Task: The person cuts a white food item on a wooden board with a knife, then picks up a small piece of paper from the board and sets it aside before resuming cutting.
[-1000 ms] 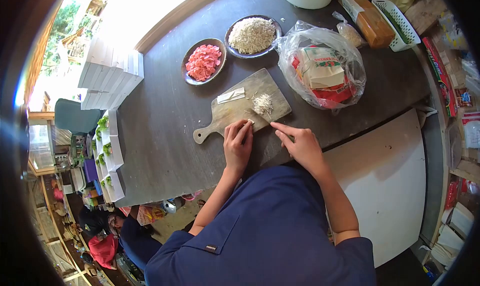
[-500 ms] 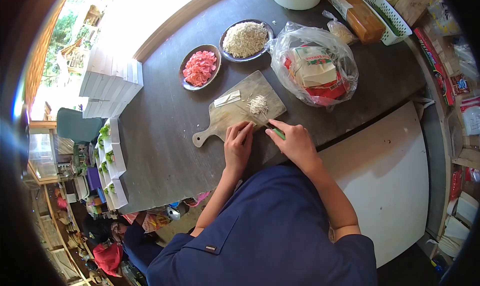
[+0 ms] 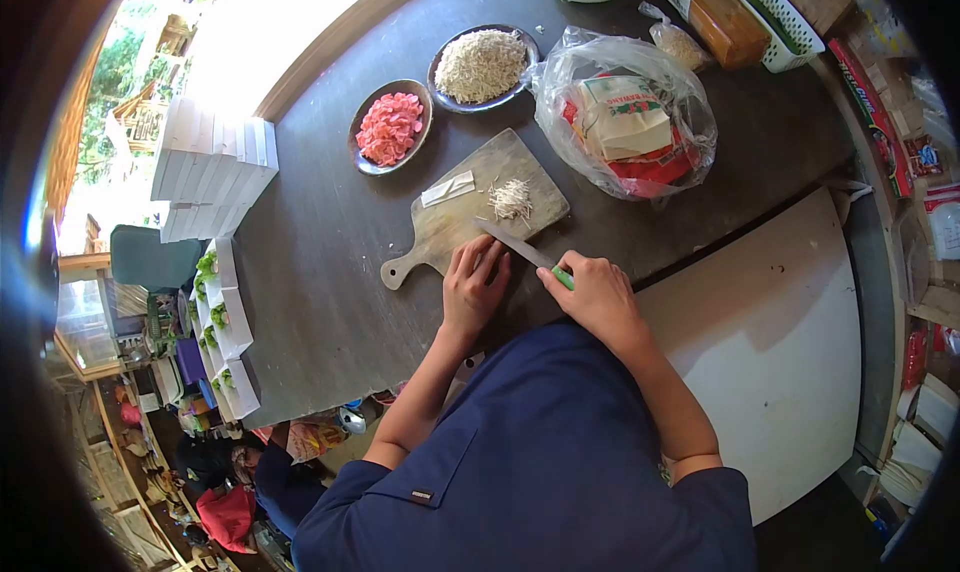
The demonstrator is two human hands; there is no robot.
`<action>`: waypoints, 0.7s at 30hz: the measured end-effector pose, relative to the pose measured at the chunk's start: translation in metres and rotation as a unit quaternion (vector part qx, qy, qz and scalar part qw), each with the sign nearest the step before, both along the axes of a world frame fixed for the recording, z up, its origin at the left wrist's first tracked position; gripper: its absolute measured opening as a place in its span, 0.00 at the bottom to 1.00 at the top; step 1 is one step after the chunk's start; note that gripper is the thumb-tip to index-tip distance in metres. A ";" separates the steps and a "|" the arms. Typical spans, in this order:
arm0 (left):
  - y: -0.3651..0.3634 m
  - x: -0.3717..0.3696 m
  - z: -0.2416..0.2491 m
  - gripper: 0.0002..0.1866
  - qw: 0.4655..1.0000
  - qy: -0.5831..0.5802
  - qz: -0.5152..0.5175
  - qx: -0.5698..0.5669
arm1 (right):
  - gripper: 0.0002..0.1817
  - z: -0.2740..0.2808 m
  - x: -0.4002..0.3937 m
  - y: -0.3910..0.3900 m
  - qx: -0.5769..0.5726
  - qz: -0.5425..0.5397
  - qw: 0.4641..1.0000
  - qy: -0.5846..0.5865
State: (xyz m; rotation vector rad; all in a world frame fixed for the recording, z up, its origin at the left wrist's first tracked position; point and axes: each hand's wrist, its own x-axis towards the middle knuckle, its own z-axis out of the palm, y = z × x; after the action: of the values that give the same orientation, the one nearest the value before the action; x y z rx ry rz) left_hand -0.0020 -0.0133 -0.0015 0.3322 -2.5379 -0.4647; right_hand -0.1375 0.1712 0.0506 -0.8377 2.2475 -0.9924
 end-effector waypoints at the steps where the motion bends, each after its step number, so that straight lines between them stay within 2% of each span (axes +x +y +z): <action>1: 0.000 0.000 0.000 0.15 1.000 0.006 0.000 -0.015 | 0.27 0.004 0.000 -0.002 0.034 0.009 0.999 0.002; 5: 0.001 -0.002 0.001 0.15 0.999 0.014 0.000 -0.040 | 0.31 0.008 0.004 -0.005 0.091 0.041 0.995 -0.001; 17: 0.003 0.000 -0.002 0.18 0.999 0.008 0.015 -0.035 | 0.33 0.006 0.014 -0.002 0.114 0.039 0.993 -0.004; 21: 0.003 0.001 -0.003 0.17 0.999 0.001 0.013 -0.046 | 0.34 0.009 0.014 0.000 0.127 0.038 0.991 -0.009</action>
State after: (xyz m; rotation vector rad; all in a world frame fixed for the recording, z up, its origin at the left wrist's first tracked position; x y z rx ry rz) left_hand -0.0014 -0.0106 -0.0046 0.3289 -2.5412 -0.3365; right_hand -0.1231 0.1710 0.0592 -0.7893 2.2486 -0.6583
